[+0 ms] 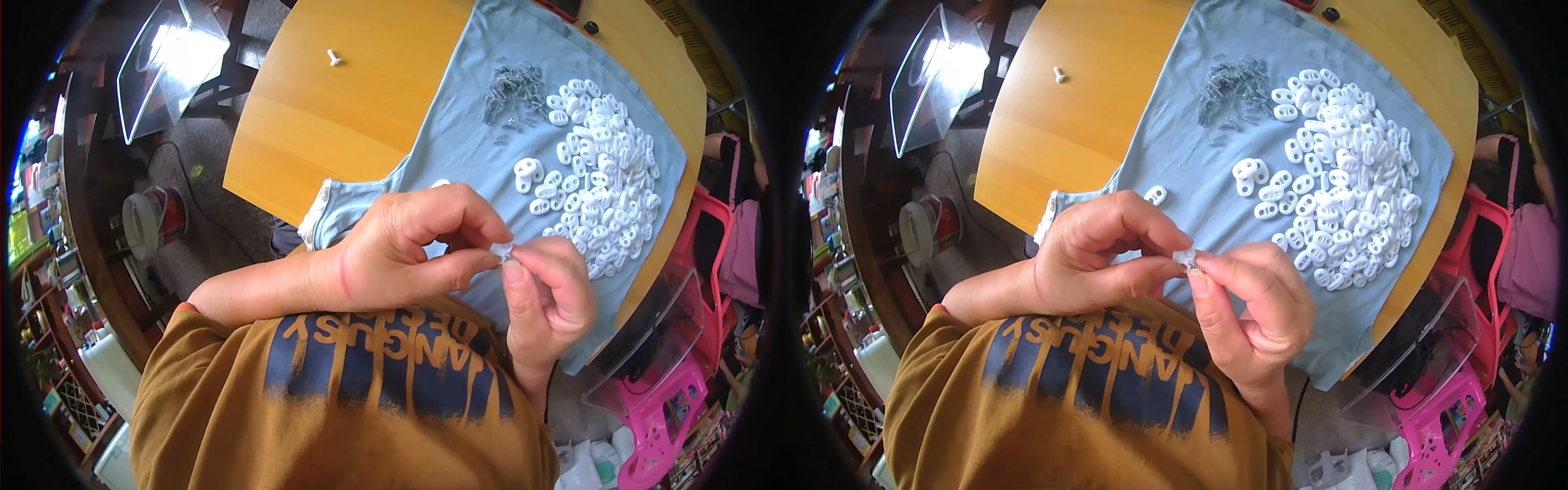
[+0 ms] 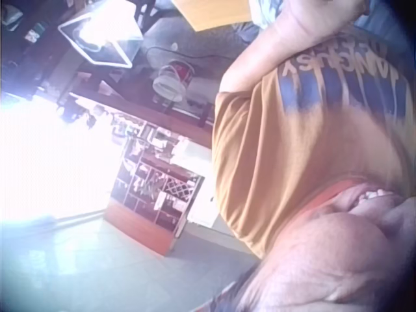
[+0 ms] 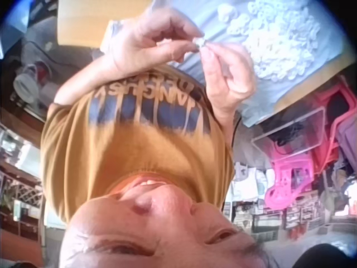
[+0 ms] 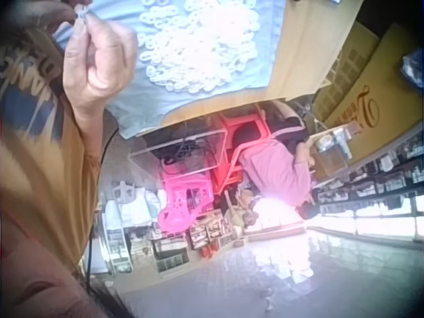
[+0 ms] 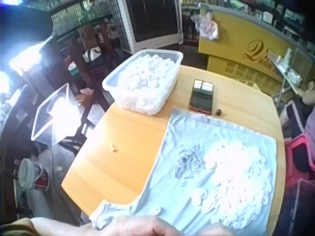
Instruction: Manually assembling white plastic cord locks by inserting small metal springs into the housing.
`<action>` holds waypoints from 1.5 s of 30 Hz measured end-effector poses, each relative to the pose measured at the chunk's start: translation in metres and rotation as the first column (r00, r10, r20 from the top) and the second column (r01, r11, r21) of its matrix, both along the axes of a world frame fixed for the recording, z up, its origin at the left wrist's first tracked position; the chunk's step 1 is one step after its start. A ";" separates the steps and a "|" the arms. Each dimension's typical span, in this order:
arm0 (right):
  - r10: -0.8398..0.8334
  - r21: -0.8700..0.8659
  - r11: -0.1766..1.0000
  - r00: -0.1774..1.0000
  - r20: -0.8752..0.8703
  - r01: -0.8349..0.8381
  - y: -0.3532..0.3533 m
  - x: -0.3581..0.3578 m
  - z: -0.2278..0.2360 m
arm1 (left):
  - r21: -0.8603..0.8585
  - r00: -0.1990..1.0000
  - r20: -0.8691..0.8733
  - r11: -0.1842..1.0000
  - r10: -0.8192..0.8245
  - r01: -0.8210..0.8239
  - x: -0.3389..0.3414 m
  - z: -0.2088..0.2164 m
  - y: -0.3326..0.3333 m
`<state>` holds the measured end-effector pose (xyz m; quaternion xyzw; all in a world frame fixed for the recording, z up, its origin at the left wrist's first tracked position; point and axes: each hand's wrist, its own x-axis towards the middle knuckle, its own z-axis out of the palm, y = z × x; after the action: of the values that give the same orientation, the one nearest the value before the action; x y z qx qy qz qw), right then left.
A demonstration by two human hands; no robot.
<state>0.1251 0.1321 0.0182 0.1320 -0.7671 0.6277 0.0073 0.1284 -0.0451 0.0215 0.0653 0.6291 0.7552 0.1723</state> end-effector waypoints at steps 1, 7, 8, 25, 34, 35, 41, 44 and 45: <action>-0.010 0.011 1.000 1.000 -0.011 0.010 0.001 0.000 0.000 | 0.011 1.000 -0.011 1.000 -0.010 0.010 -0.001 -0.001 0.001; 0.078 -0.173 0.984 0.982 0.174 -0.048 -0.001 0.001 -0.013 | -0.188 0.987 -0.144 0.978 0.065 -0.092 0.004 -0.010 0.003; 0.078 -0.193 0.980 0.982 0.170 -0.044 -0.003 0.000 -0.012 | -0.200 0.988 -0.146 0.976 0.056 -0.085 0.005 -0.011 0.001; 0.034 -0.222 0.975 0.977 0.209 0.014 -0.008 0.009 -0.011 | 0.035 0.962 0.241 0.990 0.125 -0.138 0.010 -0.013 0.002; 0.055 -0.248 0.969 0.966 0.254 0.010 -0.007 0.009 -0.010 | 0.058 0.952 0.267 0.983 0.151 -0.172 0.008 -0.009 0.007; 0.070 -0.252 0.968 0.955 0.287 0.005 -0.006 0.010 -0.009 | 0.057 0.946 0.283 0.982 0.159 -0.182 0.009 -0.009 0.007; 0.107 -0.353 0.936 0.938 0.330 0.017 -0.011 0.014 -0.008 | 0.078 0.927 0.322 0.971 0.191 -0.227 0.011 -0.009 0.005; 0.052 -0.240 0.971 0.975 0.216 0.001 -0.010 0.014 -0.011 | 0.118 0.922 0.317 0.955 0.224 -0.273 0.015 -0.010 0.002; 0.021 -0.184 0.983 0.983 0.184 0.013 -0.004 0.014 -0.010 | 0.102 0.920 0.318 0.957 0.228 -0.272 0.015 -0.010 0.003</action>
<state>0.1389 0.1279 0.0084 0.0736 -0.7028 0.7056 -0.0531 0.1433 -0.0422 0.0119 -0.1201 0.5420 0.8155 0.1635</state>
